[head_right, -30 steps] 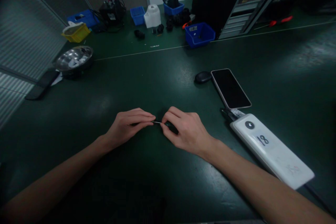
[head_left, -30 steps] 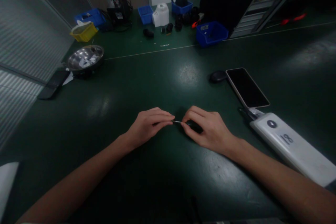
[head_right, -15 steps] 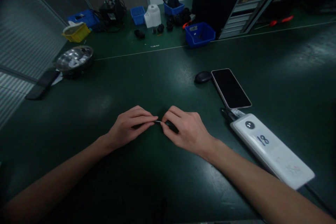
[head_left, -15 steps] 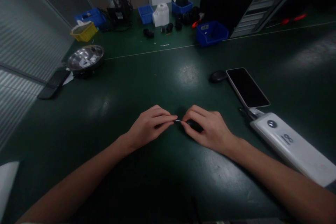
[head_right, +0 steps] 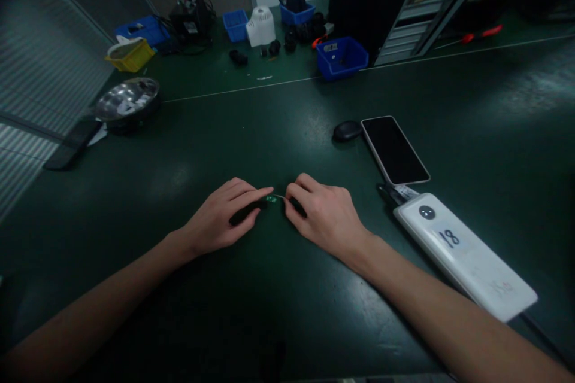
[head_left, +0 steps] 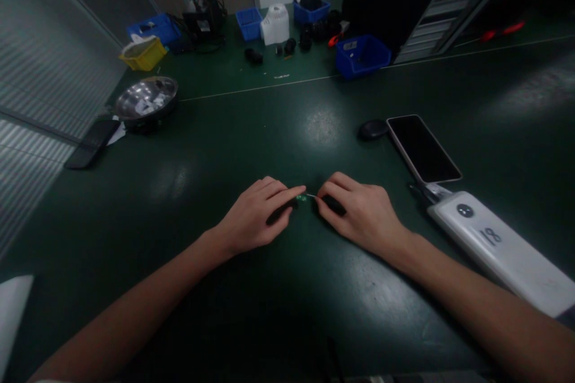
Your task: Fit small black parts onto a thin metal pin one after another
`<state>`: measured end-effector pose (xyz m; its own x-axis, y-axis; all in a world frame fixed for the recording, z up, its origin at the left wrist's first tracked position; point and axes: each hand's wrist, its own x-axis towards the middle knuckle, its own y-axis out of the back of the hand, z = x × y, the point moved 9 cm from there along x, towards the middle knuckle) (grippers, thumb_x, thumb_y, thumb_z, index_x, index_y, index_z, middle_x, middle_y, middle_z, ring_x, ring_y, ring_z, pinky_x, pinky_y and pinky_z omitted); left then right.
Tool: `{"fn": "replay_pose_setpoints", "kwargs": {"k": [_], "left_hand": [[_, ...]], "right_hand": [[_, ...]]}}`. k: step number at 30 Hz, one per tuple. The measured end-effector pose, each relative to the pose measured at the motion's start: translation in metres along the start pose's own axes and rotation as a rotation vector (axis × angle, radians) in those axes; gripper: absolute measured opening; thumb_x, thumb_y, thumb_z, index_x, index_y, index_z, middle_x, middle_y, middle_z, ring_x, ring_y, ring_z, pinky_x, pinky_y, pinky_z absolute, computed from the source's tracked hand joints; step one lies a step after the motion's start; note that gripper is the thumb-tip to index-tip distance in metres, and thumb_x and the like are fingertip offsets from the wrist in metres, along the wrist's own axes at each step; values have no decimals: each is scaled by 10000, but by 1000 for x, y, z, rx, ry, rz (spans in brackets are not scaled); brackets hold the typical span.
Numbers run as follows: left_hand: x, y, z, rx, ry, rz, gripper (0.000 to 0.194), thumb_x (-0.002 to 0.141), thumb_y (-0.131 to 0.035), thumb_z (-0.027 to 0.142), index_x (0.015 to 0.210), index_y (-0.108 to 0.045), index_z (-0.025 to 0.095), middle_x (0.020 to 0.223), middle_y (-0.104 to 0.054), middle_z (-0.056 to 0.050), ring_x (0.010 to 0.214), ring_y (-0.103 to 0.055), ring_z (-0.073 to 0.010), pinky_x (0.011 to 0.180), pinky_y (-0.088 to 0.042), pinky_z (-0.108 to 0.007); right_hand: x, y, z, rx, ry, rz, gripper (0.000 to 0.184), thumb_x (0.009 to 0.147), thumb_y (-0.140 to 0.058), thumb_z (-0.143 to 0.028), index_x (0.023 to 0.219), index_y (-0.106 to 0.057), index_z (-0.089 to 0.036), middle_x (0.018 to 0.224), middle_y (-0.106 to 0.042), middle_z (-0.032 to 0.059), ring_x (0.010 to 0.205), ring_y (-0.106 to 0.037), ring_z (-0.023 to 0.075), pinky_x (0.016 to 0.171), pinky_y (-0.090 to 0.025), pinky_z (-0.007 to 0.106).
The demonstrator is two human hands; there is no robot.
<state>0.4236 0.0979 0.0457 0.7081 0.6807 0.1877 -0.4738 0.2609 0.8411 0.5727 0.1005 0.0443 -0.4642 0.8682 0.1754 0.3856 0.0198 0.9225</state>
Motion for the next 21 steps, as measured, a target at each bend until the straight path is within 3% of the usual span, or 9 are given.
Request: {"fn": "replay_pose_setpoints", "kwargs": {"k": [5, 10, 14, 16, 18, 21], "left_hand": [[-3, 3, 2, -123, -4, -21, 256, 975, -588, 208, 1220, -665, 208, 1152, -666, -84, 1079, -593, -218, 939, -510, -396], [5, -6, 10, -87, 30, 26, 293, 1000, -562, 207, 1283, -639, 206, 1281, -654, -87, 1204, -578, -229, 1037, -507, -438], [3, -5, 5, -39, 53, 24, 301, 1011, -539, 199, 1296, -637, 191, 1239, -680, -84, 1155, -612, -211, 1006, -536, -406], [-8, 11, -15, -27, 129, 75, 306, 1003, -563, 222, 1297, -647, 212, 1241, -681, -75, 1137, -627, -205, 981, -548, -384], [-28, 38, -49, 5, 270, 158, 332, 983, -611, 281, 1311, -647, 249, 1252, -683, -51, 1077, -655, -197, 934, -564, -367], [-85, 93, -111, 157, 523, 340, 365, 943, -661, 402, 1290, -662, 289, 1244, -694, -6, 902, -677, -181, 842, -575, -364]], "right_hand": [[0, 1, 3, 17, -24, 12, 224, 1010, -494, -372, 963, -653, -221, 999, -655, 36, 702, -564, 131, 580, -337, 281], [0, 2, 6, 23, -55, 38, 213, 1001, -506, -368, 954, -659, -227, 973, -656, 32, 709, -574, 137, 573, -318, 288], [0, 2, 7, 38, -66, 31, 212, 997, -514, -378, 958, -661, -229, 983, -654, 30, 707, -570, 136, 567, -313, 289], [0, 1, 8, 45, -67, 19, 214, 998, -513, -381, 968, -659, -229, 995, -651, 29, 701, -563, 133, 566, -314, 286], [0, 1, 8, 50, -71, 13, 207, 996, -517, -379, 975, -657, -227, 1007, -648, 28, 700, -560, 130, 565, -315, 283], [0, 2, 8, 63, -78, 10, 199, 993, -523, -369, 974, -655, -220, 1001, -645, 27, 693, -555, 125, 567, -319, 281]]}}
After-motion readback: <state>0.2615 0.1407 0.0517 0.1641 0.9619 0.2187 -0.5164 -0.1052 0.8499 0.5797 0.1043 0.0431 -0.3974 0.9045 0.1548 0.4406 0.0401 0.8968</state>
